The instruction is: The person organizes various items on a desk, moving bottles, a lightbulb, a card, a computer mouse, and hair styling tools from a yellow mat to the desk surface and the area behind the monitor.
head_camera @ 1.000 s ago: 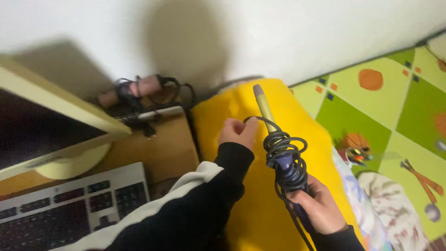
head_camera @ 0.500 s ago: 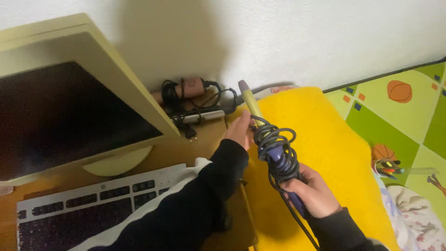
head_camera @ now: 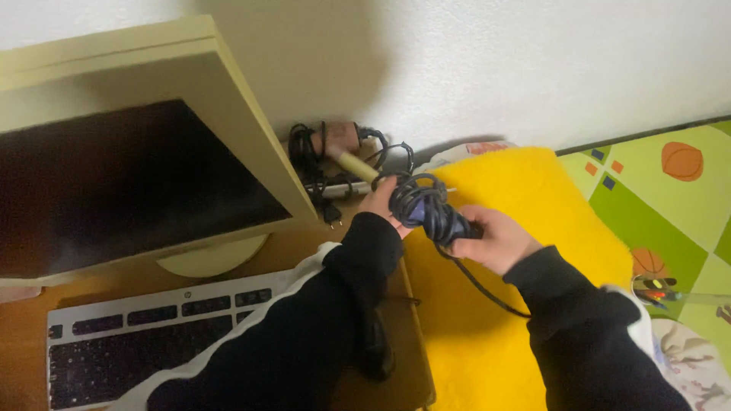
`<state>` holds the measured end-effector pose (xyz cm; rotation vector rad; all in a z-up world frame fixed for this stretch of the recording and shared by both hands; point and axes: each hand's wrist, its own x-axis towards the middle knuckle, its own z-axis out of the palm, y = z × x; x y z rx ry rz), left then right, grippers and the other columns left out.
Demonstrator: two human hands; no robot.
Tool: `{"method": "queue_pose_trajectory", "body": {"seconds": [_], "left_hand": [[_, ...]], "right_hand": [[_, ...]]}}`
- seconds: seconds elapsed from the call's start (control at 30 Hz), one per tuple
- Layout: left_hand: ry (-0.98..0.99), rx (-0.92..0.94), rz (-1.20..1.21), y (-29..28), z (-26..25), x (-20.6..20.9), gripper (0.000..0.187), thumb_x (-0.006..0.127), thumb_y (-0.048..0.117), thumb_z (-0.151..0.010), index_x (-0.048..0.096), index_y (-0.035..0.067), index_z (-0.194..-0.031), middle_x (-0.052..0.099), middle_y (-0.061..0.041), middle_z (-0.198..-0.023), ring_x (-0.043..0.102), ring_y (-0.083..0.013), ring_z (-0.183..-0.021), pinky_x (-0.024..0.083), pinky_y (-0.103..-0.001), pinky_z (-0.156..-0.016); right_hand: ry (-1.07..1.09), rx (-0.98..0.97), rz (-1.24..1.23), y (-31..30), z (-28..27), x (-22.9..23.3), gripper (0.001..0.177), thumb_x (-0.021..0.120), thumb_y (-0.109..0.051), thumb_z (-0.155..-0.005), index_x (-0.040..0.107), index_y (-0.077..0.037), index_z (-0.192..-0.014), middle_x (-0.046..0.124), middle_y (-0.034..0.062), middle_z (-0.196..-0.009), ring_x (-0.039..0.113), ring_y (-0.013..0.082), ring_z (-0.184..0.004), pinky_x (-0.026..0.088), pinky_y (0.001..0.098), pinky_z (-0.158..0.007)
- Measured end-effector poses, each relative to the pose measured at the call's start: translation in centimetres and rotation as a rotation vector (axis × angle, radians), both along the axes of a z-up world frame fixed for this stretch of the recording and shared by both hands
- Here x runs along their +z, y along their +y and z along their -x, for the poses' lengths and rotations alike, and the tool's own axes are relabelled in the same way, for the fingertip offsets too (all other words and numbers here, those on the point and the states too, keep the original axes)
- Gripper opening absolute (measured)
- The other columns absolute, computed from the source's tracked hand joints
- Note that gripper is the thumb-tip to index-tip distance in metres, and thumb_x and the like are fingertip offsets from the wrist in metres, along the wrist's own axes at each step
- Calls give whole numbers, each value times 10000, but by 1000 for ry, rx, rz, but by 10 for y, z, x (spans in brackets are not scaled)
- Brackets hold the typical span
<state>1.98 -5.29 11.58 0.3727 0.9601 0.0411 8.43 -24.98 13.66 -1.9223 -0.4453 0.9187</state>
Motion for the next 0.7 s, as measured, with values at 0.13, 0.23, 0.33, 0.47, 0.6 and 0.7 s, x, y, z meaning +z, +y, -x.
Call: {"method": "queue_pose_trajectory", "body": {"seconds": [0.13,0.23,0.33,0.47,0.6,0.7], "left_hand": [[50,117,105,15,-14,1,636,742,300,-924,485,76,-1462,619,-182,-1383,664,-358,-1202,579,-522,-1009],[42,271,232,32,-24,-17,640,702,311,-960,458,78,-1503,589,-182,-1439,630,-348,-1261,561,-510,-1040],[26,440,389,54,-27,-35,601,653,304,-995,433,114,-1521,580,-149,-1441,626,-334,-1255,578,-504,-1014],[12,445,358,77,-26,-9,556,536,375,-1046,407,130,-1528,578,-125,-1429,629,-333,-1243,576,-494,-1004],[81,597,397,132,-34,-127,625,694,443,-931,451,193,-1449,614,-95,-1370,650,-312,-1198,602,-526,-965],[130,616,429,137,-26,-126,625,657,451,-990,417,184,-1502,590,-77,-1400,631,-292,-1224,574,-475,-1006]], "right_hand": [[-418,194,237,21,-41,-16,389,866,-274,-579,741,-123,-915,627,108,-703,652,274,-695,514,396,-627],[-542,281,308,50,-50,1,390,809,-293,-609,727,-145,-961,666,127,-793,679,318,-795,517,440,-718],[-652,406,420,80,-63,9,504,765,-318,-692,678,-190,-1171,703,121,-1075,688,331,-1037,532,488,-899],[-802,544,562,120,-73,17,617,717,-377,-810,580,-283,-1404,651,57,-1279,661,327,-1187,482,564,-1027],[-866,618,541,156,-72,5,627,707,-388,-853,541,-277,-1447,620,51,-1307,620,306,-1234,436,544,-1046],[-800,655,563,171,-67,9,565,638,-371,-923,511,-301,-1469,583,28,-1411,518,289,-1373,337,524,-1152]]}}
